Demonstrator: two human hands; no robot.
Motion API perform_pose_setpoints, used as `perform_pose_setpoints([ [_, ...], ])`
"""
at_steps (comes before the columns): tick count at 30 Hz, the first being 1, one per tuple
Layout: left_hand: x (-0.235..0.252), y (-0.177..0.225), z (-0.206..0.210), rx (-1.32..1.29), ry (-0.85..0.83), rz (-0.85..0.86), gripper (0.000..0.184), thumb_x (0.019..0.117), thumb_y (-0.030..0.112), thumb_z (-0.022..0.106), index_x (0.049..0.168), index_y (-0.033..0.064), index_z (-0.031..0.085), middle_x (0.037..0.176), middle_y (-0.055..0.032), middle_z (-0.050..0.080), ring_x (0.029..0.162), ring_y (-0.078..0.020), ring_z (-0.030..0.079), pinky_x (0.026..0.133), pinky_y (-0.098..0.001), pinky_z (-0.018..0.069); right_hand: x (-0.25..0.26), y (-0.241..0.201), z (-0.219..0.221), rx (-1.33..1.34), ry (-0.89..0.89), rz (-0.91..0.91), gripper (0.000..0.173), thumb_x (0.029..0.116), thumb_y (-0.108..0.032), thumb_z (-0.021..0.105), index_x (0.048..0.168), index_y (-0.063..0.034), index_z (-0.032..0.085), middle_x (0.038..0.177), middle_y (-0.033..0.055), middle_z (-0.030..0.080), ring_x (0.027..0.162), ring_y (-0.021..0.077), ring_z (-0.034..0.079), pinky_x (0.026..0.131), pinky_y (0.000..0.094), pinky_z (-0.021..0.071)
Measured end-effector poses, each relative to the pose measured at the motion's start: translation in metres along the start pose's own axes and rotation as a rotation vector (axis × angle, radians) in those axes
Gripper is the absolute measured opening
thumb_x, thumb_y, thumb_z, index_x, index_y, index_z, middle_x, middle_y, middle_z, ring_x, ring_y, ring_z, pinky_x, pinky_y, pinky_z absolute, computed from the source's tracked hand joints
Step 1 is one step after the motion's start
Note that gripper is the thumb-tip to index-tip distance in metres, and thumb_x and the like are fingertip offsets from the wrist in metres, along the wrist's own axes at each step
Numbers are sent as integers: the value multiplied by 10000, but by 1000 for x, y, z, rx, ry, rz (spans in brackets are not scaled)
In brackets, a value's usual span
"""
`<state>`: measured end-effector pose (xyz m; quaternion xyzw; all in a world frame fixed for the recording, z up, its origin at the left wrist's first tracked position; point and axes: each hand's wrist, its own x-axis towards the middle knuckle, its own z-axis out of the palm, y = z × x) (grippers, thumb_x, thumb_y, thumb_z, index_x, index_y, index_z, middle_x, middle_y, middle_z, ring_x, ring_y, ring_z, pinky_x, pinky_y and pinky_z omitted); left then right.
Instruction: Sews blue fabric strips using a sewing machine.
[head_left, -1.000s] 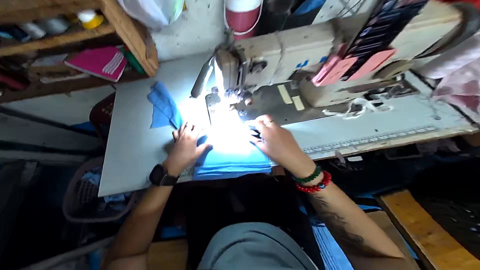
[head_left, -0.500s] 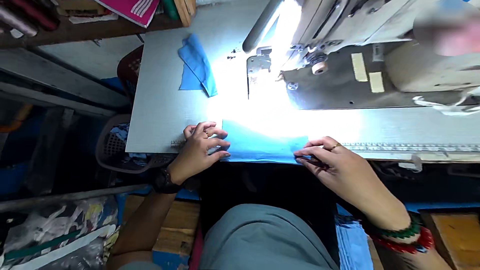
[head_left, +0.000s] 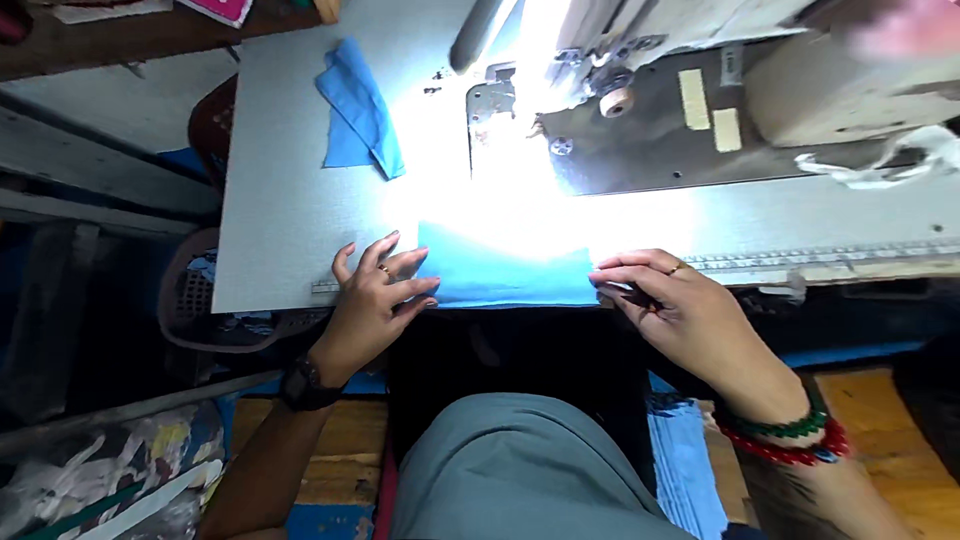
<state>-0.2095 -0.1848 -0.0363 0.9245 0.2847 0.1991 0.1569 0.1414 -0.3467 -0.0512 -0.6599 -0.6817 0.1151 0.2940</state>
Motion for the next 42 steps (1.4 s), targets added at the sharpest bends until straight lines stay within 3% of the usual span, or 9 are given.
perform_pose_setpoints([
  [7,-5,1,4,27,29,5,207,976,402,673,1095,308,814,1356,7,675,1479,-269,391,1173,-686,113,-7,5,6,29,67,-33,204,987,-276,662,1090,-163,797,1238,61,698,1102,212,660,905,406,552],
  [14,-7,3,6,75,54,39,194,986,378,670,1076,297,821,1354,-8,678,1471,-279,407,1172,-686,124,-5,2,11,-110,105,-133,165,974,-217,649,1020,-143,789,1225,101,701,1049,294,667,797,447,555],
  [18,6,3,-9,-210,43,-35,160,938,217,646,937,124,777,1244,-5,728,1336,-148,561,1195,-543,258,-18,-33,12,171,-19,-182,102,913,-212,637,931,-133,699,991,40,731,931,161,686,765,326,570],
  [20,28,3,-28,-431,9,-152,102,918,145,657,989,87,702,1073,25,747,1055,-55,687,1002,-318,538,-26,-54,14,429,-75,-202,87,923,-173,651,995,-138,685,928,11,703,896,82,651,785,233,547],
  [21,44,3,-35,-532,-12,-208,123,913,99,668,1032,73,677,993,24,732,914,-37,690,858,-254,578,-28,-63,16,493,-84,-202,136,951,-155,642,1074,-134,696,908,6,689,859,61,630,764,205,531],
  [25,124,-6,-20,-711,-106,-146,203,897,17,713,1093,-15,673,918,-22,715,798,-39,678,764,-228,587,-23,-71,27,400,-90,-90,432,935,-127,603,1361,-161,671,886,5,696,768,65,620,704,214,534],
  [32,202,-12,26,-601,-369,-50,151,912,57,708,1042,19,641,850,-6,632,750,-35,582,726,-220,503,-8,-67,31,121,-174,70,662,835,-130,657,1489,-101,558,956,59,742,823,199,698,751,386,592],
  [36,205,-10,36,-445,-330,20,229,922,49,685,1136,-9,628,895,-69,655,787,-113,622,755,-280,529,5,-64,27,-49,-130,14,583,795,-136,660,1378,-121,662,931,77,744,819,265,721,681,445,592],
  [42,193,-1,42,-142,-95,120,198,923,107,691,1095,9,681,1071,-146,665,1051,-279,637,945,-448,512,32,-46,30,-90,-84,-157,217,836,-84,654,1024,-137,747,1341,8,690,969,272,700,686,415,567],
])
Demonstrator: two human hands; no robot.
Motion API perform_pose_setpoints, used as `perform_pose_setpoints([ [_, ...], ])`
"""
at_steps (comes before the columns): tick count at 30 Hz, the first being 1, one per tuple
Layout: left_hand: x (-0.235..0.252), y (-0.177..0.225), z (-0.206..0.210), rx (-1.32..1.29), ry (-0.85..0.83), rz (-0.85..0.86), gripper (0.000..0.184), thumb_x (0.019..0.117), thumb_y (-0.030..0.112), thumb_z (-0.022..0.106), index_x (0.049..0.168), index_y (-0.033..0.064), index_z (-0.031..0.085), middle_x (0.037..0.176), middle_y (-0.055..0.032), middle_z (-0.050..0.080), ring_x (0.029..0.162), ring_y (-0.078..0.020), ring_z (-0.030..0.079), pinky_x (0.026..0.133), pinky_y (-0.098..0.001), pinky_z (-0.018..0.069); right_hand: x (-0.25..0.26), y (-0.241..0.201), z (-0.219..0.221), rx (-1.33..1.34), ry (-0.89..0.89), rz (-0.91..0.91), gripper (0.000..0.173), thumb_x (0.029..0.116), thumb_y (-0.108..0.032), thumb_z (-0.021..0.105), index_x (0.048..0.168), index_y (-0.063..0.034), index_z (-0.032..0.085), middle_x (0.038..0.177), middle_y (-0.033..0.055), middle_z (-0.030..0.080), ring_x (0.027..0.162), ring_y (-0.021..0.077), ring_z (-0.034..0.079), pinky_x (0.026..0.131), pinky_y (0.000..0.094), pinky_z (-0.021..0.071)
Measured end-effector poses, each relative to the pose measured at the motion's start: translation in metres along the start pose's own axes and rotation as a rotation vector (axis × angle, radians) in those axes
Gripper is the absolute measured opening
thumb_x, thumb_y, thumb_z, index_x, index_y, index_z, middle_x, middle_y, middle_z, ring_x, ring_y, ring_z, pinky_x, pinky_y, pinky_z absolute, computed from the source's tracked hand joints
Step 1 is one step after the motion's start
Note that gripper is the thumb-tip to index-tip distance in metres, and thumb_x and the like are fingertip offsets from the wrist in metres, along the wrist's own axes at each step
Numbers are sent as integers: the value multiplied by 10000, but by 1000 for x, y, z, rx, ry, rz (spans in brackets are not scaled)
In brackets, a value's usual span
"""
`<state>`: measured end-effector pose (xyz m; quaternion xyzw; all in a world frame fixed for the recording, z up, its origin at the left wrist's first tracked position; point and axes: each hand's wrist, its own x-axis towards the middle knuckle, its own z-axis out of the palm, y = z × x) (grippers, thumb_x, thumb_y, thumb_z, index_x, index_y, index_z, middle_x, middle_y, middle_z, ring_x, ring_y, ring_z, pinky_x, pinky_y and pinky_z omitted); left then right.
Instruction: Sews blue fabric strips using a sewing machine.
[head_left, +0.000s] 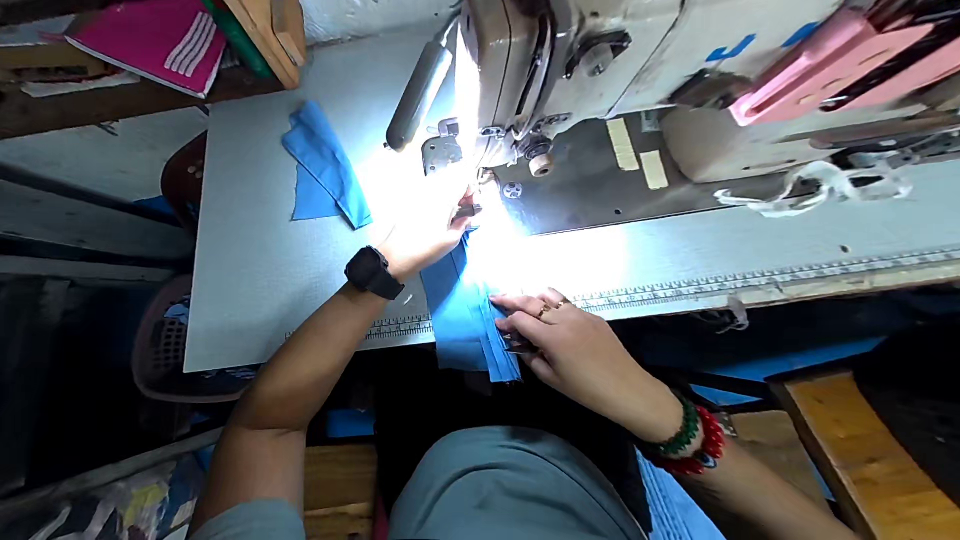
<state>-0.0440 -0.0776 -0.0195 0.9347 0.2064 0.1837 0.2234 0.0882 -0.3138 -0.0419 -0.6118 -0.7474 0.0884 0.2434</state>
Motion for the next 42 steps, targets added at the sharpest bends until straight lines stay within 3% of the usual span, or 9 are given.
perform_pose_setpoints([
  [2,-17,17,4,136,76,72,143,979,136,631,1010,35,727,1089,-143,682,1083,-291,647,957,-474,522,4,3,-3,8,-21,-15,182,846,-96,655,1004,-136,735,1330,0,697,996,277,697,709,427,562],
  [5,-54,49,12,244,-37,196,200,1004,167,578,998,77,757,1084,-102,709,1037,-251,678,936,-467,531,3,5,-2,5,-4,-22,182,812,-92,665,982,-127,723,1228,43,726,962,302,692,661,434,564],
  [11,-64,22,16,166,-84,238,390,1033,331,562,1306,92,705,1394,-83,651,1340,-219,577,1187,-486,361,3,4,1,1,16,13,245,842,-106,624,1044,-152,756,1325,-23,704,982,264,704,708,415,554],
  [15,-58,17,17,170,-76,213,436,1026,346,572,1349,69,670,1430,-78,624,1359,-217,560,1221,-529,289,5,3,3,-15,34,31,265,847,-101,605,1054,-161,759,1337,-30,698,984,259,705,712,409,554],
  [19,-54,13,13,302,-121,71,598,1001,575,488,1490,237,559,1591,-22,464,1498,-330,362,1106,-742,228,6,3,5,-19,50,46,245,867,-112,598,1043,-159,762,1333,-25,702,964,252,710,705,407,556],
  [21,-53,14,13,328,-89,74,591,982,591,521,1466,258,584,1530,-66,524,1447,-367,409,1079,-734,237,6,3,6,-26,52,51,241,872,-123,591,1037,-165,763,1327,-30,705,973,247,713,718,409,556],
  [24,-57,19,14,381,-35,129,511,996,534,549,1388,226,658,1428,-7,628,1390,-292,508,1107,-681,265,6,2,6,-29,60,56,246,857,-120,589,1024,-160,765,1313,-27,712,970,253,714,697,409,557],
  [30,-54,18,12,383,-144,20,590,1010,624,422,1492,309,553,1571,-25,485,1488,-375,346,1089,-784,148,7,1,4,-34,64,70,248,853,-123,596,1022,-167,773,1289,-36,723,936,242,712,659,391,552],
  [42,-29,4,2,399,-205,45,732,935,735,416,1520,306,513,1557,-76,467,1462,-382,351,1086,-789,115,15,7,5,-40,66,73,281,853,-112,581,1048,-169,774,1248,-22,739,960,247,713,680,399,555],
])
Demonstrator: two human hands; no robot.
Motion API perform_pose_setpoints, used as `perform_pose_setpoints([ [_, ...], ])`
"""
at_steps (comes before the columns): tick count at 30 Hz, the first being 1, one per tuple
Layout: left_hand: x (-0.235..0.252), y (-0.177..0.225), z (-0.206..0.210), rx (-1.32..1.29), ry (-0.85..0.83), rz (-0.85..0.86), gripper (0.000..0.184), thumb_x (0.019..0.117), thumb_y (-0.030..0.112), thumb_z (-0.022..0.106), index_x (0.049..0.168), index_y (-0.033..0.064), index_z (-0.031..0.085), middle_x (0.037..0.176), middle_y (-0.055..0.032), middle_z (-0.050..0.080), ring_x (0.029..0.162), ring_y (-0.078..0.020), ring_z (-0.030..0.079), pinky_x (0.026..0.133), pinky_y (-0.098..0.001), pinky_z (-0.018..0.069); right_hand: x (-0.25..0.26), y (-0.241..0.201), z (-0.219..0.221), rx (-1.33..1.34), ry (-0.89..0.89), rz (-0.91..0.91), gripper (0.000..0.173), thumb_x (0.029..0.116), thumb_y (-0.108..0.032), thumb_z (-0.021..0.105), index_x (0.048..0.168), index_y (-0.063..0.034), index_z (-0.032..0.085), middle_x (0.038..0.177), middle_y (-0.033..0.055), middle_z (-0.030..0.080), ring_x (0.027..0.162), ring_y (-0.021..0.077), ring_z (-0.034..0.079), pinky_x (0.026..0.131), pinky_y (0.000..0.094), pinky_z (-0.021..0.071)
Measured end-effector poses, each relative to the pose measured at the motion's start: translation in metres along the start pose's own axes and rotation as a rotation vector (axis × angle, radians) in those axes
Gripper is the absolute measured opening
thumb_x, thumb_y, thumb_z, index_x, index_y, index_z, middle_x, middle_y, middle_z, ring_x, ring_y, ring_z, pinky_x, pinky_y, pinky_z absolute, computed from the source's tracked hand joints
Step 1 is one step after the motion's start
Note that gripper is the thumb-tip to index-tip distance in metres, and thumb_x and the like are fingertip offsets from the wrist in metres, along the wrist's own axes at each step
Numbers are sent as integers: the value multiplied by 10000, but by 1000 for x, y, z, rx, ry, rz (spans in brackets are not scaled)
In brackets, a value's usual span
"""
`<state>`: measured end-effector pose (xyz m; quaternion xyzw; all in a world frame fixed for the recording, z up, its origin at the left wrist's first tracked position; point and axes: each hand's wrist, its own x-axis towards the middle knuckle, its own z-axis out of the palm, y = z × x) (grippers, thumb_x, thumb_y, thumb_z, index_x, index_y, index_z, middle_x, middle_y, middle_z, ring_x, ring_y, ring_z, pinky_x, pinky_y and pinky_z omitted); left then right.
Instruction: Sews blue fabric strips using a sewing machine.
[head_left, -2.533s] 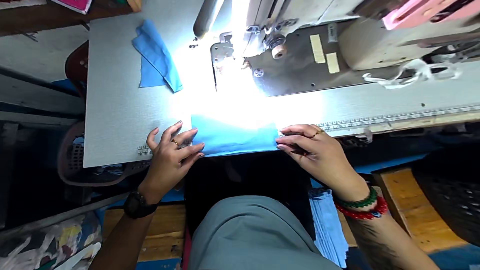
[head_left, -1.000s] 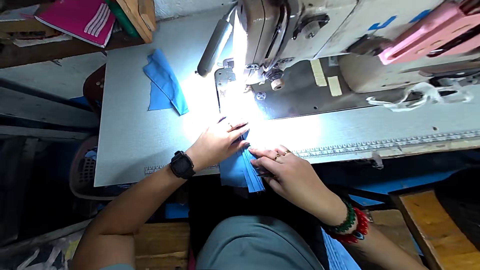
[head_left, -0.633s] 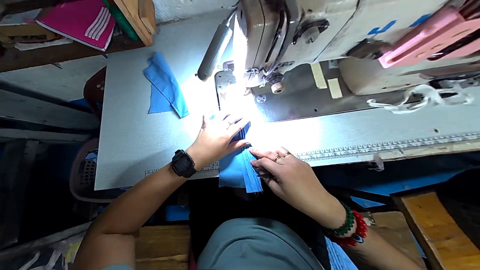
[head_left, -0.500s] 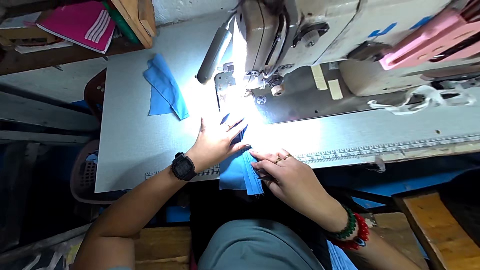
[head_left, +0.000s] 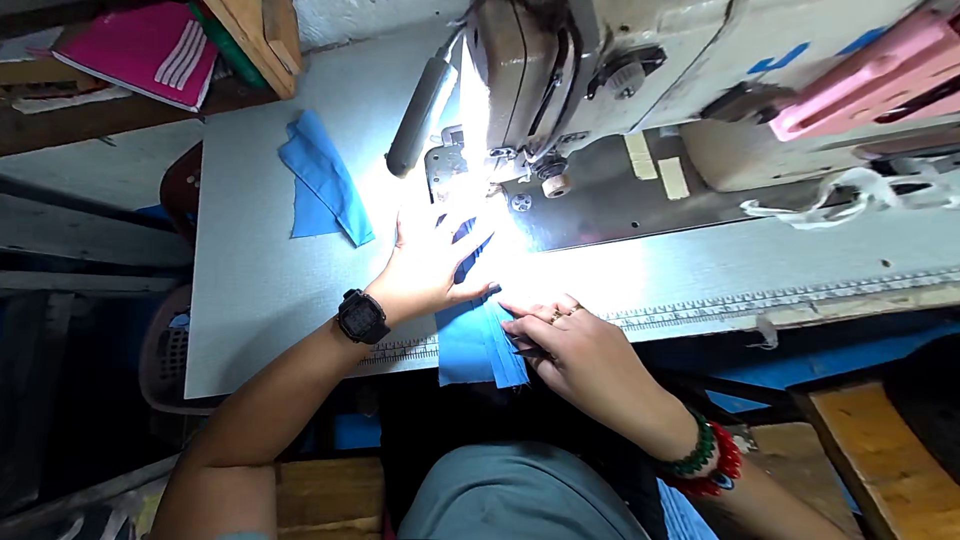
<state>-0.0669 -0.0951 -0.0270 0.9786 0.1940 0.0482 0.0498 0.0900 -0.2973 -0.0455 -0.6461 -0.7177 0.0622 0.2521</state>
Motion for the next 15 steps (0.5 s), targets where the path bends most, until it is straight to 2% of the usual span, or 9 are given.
perform_pose_setpoints([
  [3,4,-7,1,6,33,20,723,924,747,430,1505,329,530,1560,-41,476,1466,-359,353,1117,-767,80,3,2,1,0,2,2,272,856,-115,579,1040,-169,773,1215,-20,749,941,242,716,684,408,555],
  [6,8,-10,0,26,43,27,736,912,752,439,1507,328,527,1559,-55,480,1459,-375,363,1116,-759,104,7,3,2,-10,5,3,283,844,-112,582,1043,-170,776,1169,-2,759,910,255,719,666,422,555],
  [11,14,-18,2,-1,36,7,757,897,780,421,1517,354,508,1582,-60,455,1483,-359,333,1143,-720,88,13,4,2,-17,20,5,288,823,-102,596,1043,-147,775,1063,40,765,856,285,709,631,441,547],
  [13,13,-18,5,-61,65,19,718,921,728,460,1507,319,531,1561,-84,476,1484,-358,335,1147,-721,83,13,4,2,-25,9,10,290,830,-109,596,1054,-156,775,1105,29,767,848,276,710,630,440,546],
  [15,10,-16,6,-147,146,46,562,967,575,527,1430,272,623,1483,-92,553,1436,-347,410,1128,-728,127,11,4,1,-20,2,2,284,828,-114,600,1044,-159,779,1109,25,765,841,271,707,623,436,541],
])
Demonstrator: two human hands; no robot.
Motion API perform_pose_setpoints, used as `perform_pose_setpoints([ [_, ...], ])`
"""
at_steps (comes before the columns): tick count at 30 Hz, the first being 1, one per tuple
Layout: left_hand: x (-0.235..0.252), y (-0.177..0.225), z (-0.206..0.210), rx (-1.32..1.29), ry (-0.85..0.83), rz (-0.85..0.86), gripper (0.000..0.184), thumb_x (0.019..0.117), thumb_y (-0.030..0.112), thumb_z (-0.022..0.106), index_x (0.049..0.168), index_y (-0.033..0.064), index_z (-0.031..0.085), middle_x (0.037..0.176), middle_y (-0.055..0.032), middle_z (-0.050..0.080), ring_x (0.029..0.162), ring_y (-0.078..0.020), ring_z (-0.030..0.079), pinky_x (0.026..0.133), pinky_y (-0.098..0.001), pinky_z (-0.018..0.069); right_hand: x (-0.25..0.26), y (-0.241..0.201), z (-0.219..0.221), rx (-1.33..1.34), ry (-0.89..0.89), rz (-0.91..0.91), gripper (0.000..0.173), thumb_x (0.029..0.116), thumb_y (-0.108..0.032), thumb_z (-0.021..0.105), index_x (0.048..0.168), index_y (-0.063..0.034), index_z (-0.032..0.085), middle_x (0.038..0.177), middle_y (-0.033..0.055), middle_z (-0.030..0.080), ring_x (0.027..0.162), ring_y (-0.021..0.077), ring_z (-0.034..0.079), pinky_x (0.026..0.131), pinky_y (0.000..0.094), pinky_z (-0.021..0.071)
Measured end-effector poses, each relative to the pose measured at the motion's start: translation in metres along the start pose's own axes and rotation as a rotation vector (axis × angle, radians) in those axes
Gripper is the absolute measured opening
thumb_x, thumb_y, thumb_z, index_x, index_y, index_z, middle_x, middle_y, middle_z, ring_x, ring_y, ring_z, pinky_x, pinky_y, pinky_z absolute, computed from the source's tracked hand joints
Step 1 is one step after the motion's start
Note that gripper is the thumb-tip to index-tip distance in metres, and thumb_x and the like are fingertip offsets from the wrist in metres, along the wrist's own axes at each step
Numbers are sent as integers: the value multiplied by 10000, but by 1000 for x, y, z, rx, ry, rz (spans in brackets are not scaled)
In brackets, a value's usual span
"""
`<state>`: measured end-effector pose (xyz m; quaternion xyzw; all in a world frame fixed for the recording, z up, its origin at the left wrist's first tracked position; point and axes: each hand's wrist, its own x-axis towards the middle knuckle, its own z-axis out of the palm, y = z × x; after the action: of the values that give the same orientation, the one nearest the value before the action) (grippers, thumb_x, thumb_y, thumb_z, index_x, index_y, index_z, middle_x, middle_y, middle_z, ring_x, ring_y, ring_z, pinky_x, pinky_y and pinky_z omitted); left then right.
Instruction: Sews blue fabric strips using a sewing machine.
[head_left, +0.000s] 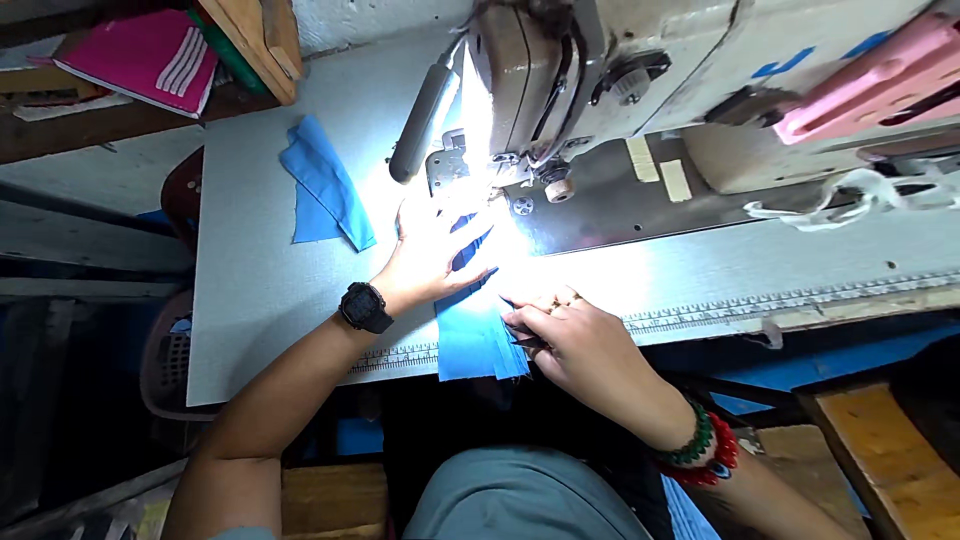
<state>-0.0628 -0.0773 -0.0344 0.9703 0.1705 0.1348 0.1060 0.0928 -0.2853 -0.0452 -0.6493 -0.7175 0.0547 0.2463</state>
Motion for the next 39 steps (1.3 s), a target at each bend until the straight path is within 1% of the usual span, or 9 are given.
perform_pose_setpoints([
  [5,2,0,3,-117,159,-109,309,1002,383,584,1135,161,754,1088,-58,701,1117,-255,612,1010,-601,325,-7,2,-3,49,-31,-28,241,847,-150,596,1012,-179,770,1173,-8,756,900,239,714,649,417,556],
  [11,24,1,-14,-209,-85,-276,315,981,358,592,1014,65,702,1122,-151,600,1211,-345,508,1006,-611,293,-10,5,-1,72,-11,-37,247,841,-150,586,1003,-183,769,1134,-11,765,908,220,714,686,404,553],
  [15,24,-3,-17,-489,-2,-224,212,967,208,666,1070,24,687,1060,-97,685,1001,-172,647,897,-374,528,-12,7,0,81,9,-48,240,834,-139,593,997,-187,763,1173,-23,759,896,212,716,676,399,551],
  [20,27,-6,-16,-648,18,-332,235,923,168,713,1120,42,682,907,-25,651,781,-67,575,732,-254,485,-13,6,-1,84,13,-61,236,835,-137,591,988,-178,765,1209,-26,751,887,210,711,660,386,544],
  [29,26,-3,-11,-575,45,-294,215,929,179,716,1088,43,669,872,-36,639,767,-93,583,717,-278,495,-13,4,0,71,14,-47,247,835,-138,587,998,-189,766,1161,-25,763,880,210,712,664,383,547],
  [31,19,7,-9,-456,86,-256,221,948,123,682,1145,41,626,935,-84,654,834,-169,636,753,-343,541,-13,3,-1,67,10,-38,242,835,-148,587,993,-195,764,1126,-20,766,893,215,710,670,387,548],
  [34,22,14,-1,-312,168,-172,238,948,90,670,1165,-4,639,1061,-132,665,1045,-269,629,971,-459,489,-13,3,-1,71,6,-33,245,837,-144,590,1000,-188,768,1169,-17,762,914,223,722,701,404,555],
  [37,17,19,6,-128,199,-38,153,1004,118,596,1029,38,724,1032,-109,704,1047,-261,664,962,-450,519,-13,1,-2,64,6,-15,249,821,-134,589,984,-189,768,1206,-41,751,926,221,719,685,403,556],
  [39,8,32,-2,-2,92,-25,219,1024,202,578,1108,101,753,1149,-82,701,1118,-271,641,955,-489,503,-13,0,-3,60,1,-8,228,828,-130,598,977,-178,763,1259,-59,734,919,222,715,668,396,552],
])
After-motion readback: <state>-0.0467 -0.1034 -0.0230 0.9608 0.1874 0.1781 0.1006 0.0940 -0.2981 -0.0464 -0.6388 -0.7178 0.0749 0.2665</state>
